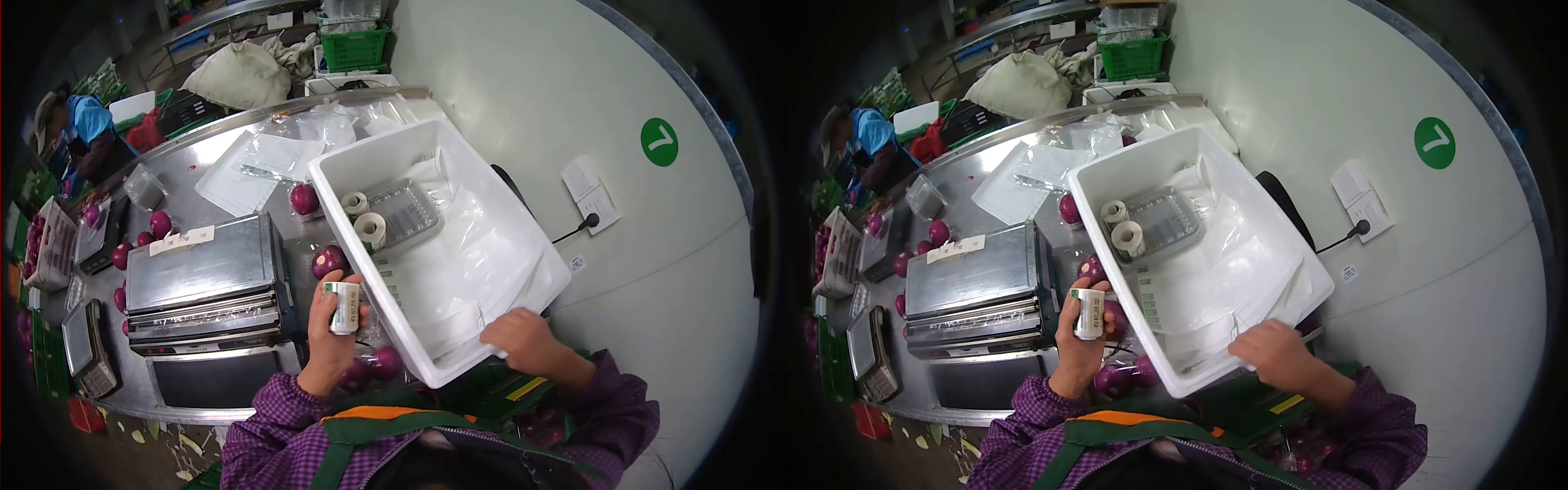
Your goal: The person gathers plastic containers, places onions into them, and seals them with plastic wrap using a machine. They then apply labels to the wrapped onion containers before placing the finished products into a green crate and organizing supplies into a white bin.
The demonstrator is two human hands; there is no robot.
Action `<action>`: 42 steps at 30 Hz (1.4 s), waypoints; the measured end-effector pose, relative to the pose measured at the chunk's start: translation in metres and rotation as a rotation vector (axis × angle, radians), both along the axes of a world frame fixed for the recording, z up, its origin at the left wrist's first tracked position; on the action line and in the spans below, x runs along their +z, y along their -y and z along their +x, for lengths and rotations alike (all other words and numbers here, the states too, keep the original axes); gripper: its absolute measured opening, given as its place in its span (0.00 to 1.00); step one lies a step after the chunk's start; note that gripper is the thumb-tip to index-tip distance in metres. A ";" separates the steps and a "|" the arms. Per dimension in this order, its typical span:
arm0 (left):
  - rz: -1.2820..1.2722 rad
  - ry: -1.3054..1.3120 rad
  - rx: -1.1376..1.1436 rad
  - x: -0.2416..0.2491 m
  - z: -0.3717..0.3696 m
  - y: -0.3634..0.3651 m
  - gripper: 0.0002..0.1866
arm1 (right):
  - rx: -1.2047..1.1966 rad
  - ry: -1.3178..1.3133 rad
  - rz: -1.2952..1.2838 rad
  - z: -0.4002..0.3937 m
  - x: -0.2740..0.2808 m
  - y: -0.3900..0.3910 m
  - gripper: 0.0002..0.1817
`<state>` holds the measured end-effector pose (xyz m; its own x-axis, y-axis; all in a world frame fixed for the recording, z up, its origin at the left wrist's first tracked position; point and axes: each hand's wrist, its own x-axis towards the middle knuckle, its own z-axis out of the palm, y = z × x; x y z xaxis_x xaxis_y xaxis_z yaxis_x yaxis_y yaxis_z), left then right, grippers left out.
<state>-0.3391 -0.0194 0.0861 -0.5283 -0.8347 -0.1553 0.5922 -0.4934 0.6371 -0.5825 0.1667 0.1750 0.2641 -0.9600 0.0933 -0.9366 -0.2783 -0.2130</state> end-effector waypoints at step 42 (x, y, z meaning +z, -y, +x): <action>0.002 0.425 -0.653 -0.163 0.015 -0.011 0.26 | -0.411 -0.150 -0.290 -0.323 -0.175 0.431 0.35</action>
<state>-0.3238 -0.0080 -0.0773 -0.8078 -0.3741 -0.4556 -0.1136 -0.6596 0.7430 -0.9055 -0.2643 0.0000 -0.0976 -0.9276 0.3606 -0.9952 0.0905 -0.0364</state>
